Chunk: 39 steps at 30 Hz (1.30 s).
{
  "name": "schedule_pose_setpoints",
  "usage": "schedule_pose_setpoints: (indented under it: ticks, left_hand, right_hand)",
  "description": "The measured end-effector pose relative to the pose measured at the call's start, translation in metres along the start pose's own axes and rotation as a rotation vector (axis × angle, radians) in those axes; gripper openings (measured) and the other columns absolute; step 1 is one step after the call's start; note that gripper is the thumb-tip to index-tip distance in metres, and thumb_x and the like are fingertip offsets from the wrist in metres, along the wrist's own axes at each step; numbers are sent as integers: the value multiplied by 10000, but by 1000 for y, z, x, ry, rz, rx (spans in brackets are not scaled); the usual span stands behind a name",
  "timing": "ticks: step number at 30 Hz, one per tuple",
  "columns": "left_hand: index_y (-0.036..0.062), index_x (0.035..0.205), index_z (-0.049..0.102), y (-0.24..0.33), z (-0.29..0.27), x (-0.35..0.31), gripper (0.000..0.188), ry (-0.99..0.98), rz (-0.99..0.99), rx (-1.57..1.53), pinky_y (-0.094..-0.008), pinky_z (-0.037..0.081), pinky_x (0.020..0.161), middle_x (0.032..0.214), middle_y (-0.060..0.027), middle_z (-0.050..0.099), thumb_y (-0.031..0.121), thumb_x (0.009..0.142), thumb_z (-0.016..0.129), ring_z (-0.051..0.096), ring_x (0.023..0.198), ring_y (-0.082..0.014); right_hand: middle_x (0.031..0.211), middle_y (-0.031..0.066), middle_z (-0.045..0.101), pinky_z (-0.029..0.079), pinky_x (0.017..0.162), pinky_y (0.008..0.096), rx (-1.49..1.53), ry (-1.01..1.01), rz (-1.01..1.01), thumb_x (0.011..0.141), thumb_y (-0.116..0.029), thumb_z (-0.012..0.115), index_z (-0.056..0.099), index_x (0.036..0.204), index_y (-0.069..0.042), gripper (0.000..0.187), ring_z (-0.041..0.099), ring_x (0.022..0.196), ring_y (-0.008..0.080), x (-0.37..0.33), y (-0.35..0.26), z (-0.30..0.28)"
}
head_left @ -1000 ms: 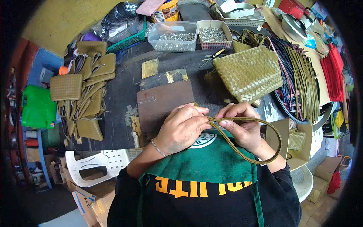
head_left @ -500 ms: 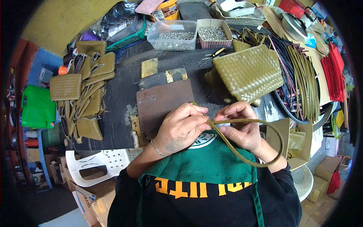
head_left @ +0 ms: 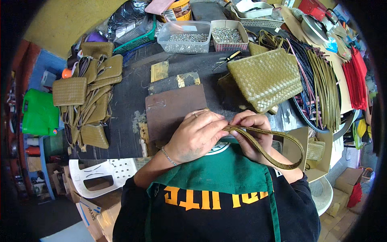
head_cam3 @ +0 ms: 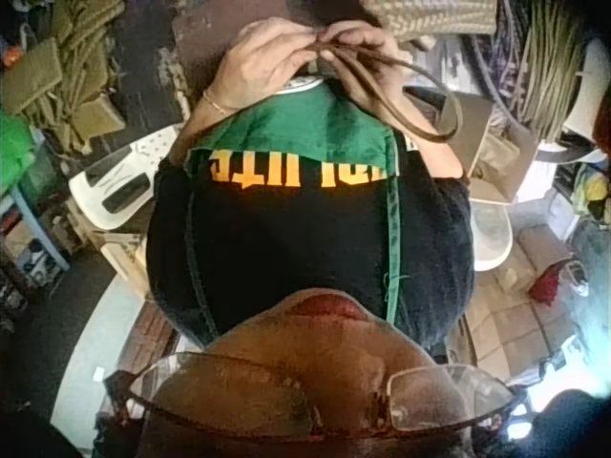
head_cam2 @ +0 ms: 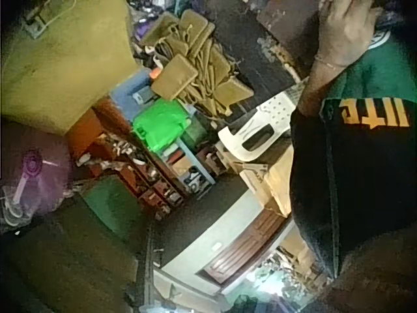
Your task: The person attaches woven straps to small woven pouches by threading the straps through the zipper pull tabs and securing the ends by hand.
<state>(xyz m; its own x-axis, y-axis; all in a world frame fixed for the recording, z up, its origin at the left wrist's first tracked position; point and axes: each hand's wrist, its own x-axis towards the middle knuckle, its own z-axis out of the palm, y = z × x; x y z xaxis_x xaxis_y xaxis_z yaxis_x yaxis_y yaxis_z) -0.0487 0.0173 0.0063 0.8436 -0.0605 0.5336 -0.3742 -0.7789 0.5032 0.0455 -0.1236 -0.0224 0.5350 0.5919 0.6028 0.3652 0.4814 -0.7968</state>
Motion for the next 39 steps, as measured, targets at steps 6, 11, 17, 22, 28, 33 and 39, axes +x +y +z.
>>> schedule_pose_setpoints:
  ticks: [6, 11, 17, 22, 28, 33, 39]
  left_hand:
    - [4, 839, 575, 7, -2, -3, 253, 34, 67, 195, -288, 407, 705, 862, -63, 567, 42, 607, 667, 566, 792, -179]
    - [10, 832, 580, 2, 5, -6, 253, 80, 145, 264, -271, 360, 623, 818, -46, 553, 45, 592, 651, 565, 750, -159]
    - [16, 834, 578, -4, 14, -5, 268, 184, 214, 273, -277, 357, 604, 787, -32, 531, 44, 576, 647, 560, 718, -163]
    - [16, 833, 575, 0, 1, -8, 268, 207, 226, 286, -282, 360, 594, 783, -31, 521, 48, 577, 648, 560, 711, -166]
    - [13, 846, 581, 3, -31, -14, 284, 252, 250, 308, -275, 333, 610, 811, -21, 506, 87, 587, 670, 555, 736, -157]
    - [49, 914, 575, -2, -34, -25, 272, 299, 177, 379, -272, 328, 599, 813, 5, 484, 164, 679, 646, 516, 714, -115]
    - [42, 850, 591, -14, -39, -35, 251, 284, 15, 356, -276, 343, 647, 818, -16, 510, 119, 624, 668, 551, 744, -150]
  right_hand:
    - [810, 137, 566, 460, 610, 294, -229, -125, -225, 624, 42, 678, 519, 812, 5, 249, 569, 714, 230, 10, 0, -12]
    - [782, 134, 559, 459, 586, 302, -312, -141, -309, 606, 44, 660, 536, 784, 8, 219, 564, 685, 243, 11, -3, -14]
    - [771, 148, 557, 458, 578, 302, -305, -138, -345, 610, 45, 640, 539, 775, 16, 196, 562, 662, 243, 13, -2, -15]
    - [808, 157, 568, 450, 616, 336, -207, -364, -277, 665, -61, 621, 549, 825, 44, 204, 558, 698, 264, 30, -14, -19]
    - [870, 127, 538, 431, 723, 358, -510, -808, -125, 595, 54, 565, 548, 915, -34, 332, 519, 833, 301, 125, -10, -16]
    - [761, 151, 595, 457, 659, 366, -979, -775, 45, 659, -77, 536, 590, 801, -31, 158, 571, 729, 320, 236, 126, -15]
    - [777, 144, 602, 450, 675, 374, -1337, -1142, 71, 681, -161, 505, 630, 824, -108, 197, 588, 734, 279, 256, 268, -3]
